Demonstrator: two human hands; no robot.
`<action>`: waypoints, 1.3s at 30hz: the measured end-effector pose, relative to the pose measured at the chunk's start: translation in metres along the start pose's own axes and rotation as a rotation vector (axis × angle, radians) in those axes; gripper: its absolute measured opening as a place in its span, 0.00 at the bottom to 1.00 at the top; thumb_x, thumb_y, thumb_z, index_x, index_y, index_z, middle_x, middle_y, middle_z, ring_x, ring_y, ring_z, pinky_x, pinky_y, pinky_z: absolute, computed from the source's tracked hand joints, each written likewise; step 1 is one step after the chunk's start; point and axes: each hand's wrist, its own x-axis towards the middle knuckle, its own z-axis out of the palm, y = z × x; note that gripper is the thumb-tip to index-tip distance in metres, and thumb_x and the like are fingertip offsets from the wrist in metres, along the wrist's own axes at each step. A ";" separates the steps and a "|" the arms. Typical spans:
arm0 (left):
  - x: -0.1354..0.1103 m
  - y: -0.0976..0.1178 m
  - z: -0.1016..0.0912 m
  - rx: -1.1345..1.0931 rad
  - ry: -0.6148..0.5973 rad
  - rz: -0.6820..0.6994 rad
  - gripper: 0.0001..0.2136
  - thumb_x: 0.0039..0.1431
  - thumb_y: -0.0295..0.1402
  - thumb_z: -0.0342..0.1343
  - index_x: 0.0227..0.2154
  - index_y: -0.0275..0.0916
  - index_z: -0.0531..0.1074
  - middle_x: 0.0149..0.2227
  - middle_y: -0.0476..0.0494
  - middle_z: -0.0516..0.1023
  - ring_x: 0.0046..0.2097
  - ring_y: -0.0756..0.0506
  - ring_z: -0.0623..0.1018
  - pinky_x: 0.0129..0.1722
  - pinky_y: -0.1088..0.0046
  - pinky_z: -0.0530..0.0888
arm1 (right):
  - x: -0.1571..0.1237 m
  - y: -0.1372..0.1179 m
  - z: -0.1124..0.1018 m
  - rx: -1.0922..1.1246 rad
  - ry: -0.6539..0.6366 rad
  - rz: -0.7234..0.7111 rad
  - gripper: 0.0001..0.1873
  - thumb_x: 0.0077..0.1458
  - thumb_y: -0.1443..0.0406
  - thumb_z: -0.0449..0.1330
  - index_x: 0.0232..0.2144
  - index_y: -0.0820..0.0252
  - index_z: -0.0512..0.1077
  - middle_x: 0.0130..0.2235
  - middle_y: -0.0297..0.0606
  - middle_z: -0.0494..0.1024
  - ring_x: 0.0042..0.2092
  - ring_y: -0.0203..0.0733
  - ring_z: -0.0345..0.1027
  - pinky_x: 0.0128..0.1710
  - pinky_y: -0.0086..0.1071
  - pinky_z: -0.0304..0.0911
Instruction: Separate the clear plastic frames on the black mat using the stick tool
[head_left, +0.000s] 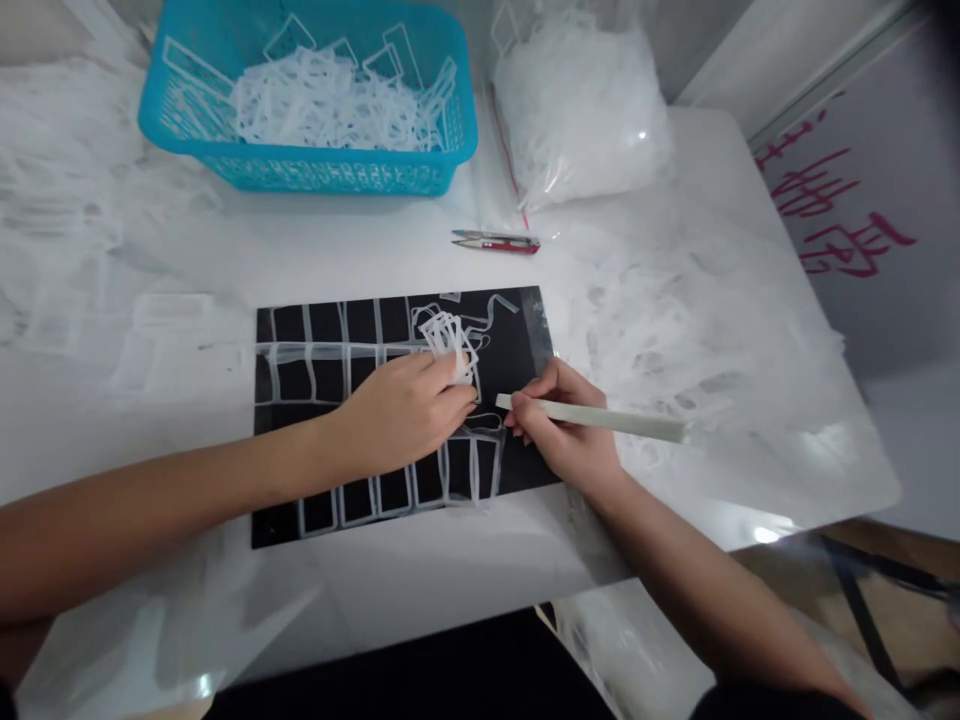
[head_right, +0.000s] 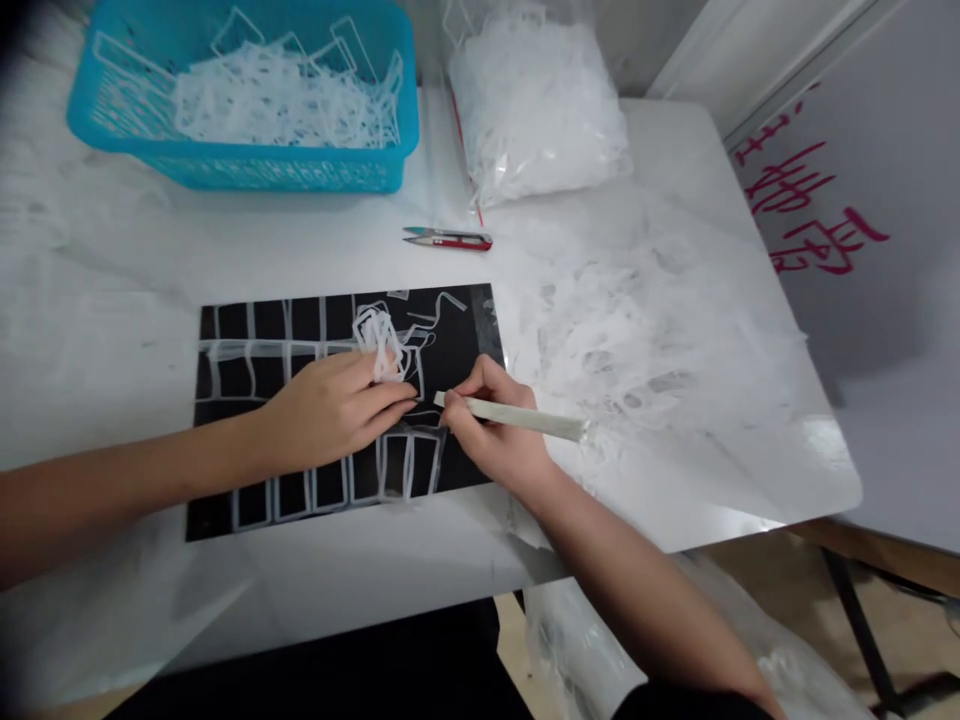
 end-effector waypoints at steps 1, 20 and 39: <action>0.001 0.000 0.000 0.016 -0.003 0.015 0.09 0.65 0.28 0.53 0.35 0.34 0.79 0.32 0.40 0.76 0.32 0.45 0.75 0.31 0.69 0.72 | 0.000 0.000 0.000 -0.020 0.002 -0.001 0.11 0.58 0.64 0.61 0.27 0.55 0.62 0.24 0.30 0.76 0.22 0.33 0.67 0.22 0.30 0.61; -0.080 -0.039 -0.032 -0.057 0.105 -0.278 0.08 0.63 0.33 0.57 0.37 0.38 0.80 0.32 0.42 0.75 0.34 0.46 0.77 0.33 0.72 0.74 | 0.000 -0.043 0.056 -0.018 -0.204 -0.059 0.10 0.55 0.62 0.66 0.26 0.57 0.69 0.24 0.29 0.73 0.24 0.32 0.64 0.24 0.28 0.58; -0.079 -0.042 -0.023 -0.074 0.069 -0.295 0.11 0.62 0.31 0.52 0.31 0.37 0.79 0.33 0.42 0.78 0.34 0.47 0.78 0.31 0.74 0.74 | 0.015 -0.032 0.082 -0.109 -0.157 -0.104 0.13 0.53 0.67 0.64 0.21 0.57 0.65 0.24 0.29 0.72 0.26 0.32 0.62 0.26 0.30 0.57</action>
